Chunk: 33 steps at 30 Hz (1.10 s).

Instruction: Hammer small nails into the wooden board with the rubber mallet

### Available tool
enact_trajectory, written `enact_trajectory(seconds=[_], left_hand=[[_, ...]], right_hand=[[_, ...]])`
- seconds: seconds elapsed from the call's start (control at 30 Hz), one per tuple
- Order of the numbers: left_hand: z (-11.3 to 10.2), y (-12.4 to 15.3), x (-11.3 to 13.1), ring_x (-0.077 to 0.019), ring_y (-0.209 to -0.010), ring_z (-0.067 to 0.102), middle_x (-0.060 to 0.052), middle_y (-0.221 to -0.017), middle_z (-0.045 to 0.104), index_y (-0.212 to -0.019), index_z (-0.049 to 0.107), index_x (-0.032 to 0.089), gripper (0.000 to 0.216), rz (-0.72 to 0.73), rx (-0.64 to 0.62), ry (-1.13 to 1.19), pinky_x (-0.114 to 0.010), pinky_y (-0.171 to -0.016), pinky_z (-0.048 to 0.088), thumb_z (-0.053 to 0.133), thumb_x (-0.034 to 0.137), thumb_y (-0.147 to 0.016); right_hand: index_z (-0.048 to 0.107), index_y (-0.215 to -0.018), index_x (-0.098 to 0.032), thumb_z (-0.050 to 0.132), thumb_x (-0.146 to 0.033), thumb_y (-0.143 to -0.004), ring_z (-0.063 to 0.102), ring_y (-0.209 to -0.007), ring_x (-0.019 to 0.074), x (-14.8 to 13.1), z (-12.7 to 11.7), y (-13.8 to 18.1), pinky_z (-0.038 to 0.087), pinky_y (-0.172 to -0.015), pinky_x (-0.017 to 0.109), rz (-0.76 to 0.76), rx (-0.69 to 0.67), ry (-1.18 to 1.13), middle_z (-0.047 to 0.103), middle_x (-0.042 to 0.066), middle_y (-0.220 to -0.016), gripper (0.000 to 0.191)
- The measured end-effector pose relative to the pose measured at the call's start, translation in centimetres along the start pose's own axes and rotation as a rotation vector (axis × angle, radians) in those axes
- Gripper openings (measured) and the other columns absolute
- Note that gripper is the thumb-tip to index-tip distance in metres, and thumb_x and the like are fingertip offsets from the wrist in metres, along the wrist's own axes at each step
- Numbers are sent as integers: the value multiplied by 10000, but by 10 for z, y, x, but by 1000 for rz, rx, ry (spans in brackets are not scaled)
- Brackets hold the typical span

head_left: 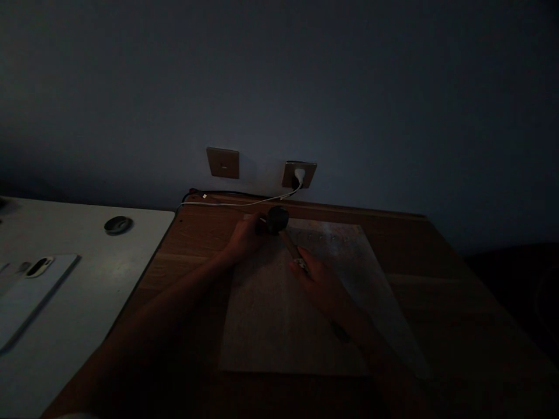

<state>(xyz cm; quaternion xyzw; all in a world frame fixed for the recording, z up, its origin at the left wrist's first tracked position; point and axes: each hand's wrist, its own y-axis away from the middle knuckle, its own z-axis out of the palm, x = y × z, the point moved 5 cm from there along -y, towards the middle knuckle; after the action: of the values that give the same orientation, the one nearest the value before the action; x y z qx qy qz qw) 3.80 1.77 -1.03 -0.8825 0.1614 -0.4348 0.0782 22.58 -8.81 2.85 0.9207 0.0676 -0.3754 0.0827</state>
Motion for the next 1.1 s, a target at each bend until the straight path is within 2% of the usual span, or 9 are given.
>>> enact_trajectory(seconds=[0.2, 0.43, 0.57, 0.7, 0.87, 1.0, 1.1], left_hand=[[-1, 0, 0, -190, -790, 733, -32, -909, 774, -1140, 668, 180, 427, 11, 19, -18, -226, -675, 547, 759, 114, -728], [0, 0, -2, -208, -816, 736, -42, -934, 774, -1164, 667, 184, 447, -2, 11, -50, -243, -696, 550, 770, 146, -730], [-1, 0, 1, -213, -814, 734, -47, -916, 771, -1134, 679, 171, 403, -35, -7, -90, -241, -677, 540, 762, 166, -740], [-2, -1, 4, -219, -826, 734, -44, -937, 773, -1166, 670, 177, 449, -29, -12, -101, -242, -682, 537, 768, 178, -728], [0, -1, -2, -222, -834, 732, -52, -953, 773, -1161, 674, 176, 410, -31, -14, -124, -248, -692, 532, 738, 190, -757], [2, 0, -5, -211, -803, 727, -51, -916, 769, -1136, 677, 171, 386, -39, -25, -107, -240, -669, 528, 744, 203, -757], [2, 1, -4, -193, -796, 725, -40, -907, 766, -1130, 668, 179, 368, -30, -24, -69, -242, -692, 536, 713, 162, -766]], right_hand=[[631, -1324, -179, 455, -431, -966, 703, -818, 266, -2, -1, 1, 509, -735, 382, 2, -14, -4, 744, 102, -924, 472], [603, -1367, -185, 447, -433, -977, 710, -976, 285, 2, 0, 0, 513, -859, 415, 0, -1, 9, 750, 128, -1091, 487], [590, -1377, -156, 444, -415, -978, 713, -943, 290, -2, -1, 1, 517, -824, 409, 11, -23, 24, 752, 142, -1061, 498], [581, -1376, -146, 424, -407, -991, 709, -883, 274, -6, -2, 2, 506, -780, 389, 10, -53, 47, 751, 131, -1009, 491], [587, -1380, -140, 433, -409, -986, 711, -936, 282, -5, -2, 1, 504, -819, 390, 7, -29, 59, 750, 149, -1061, 501], [611, -1349, -163, 444, -411, -973, 707, -898, 277, -2, -2, 0, 505, -793, 383, -2, -6, 48, 754, 128, -994, 480], [641, -1278, -179, 471, -436, -965, 692, -845, 244, 0, -2, 8, 500, -743, 344, -16, 34, -63, 734, 86, -912, 439]])
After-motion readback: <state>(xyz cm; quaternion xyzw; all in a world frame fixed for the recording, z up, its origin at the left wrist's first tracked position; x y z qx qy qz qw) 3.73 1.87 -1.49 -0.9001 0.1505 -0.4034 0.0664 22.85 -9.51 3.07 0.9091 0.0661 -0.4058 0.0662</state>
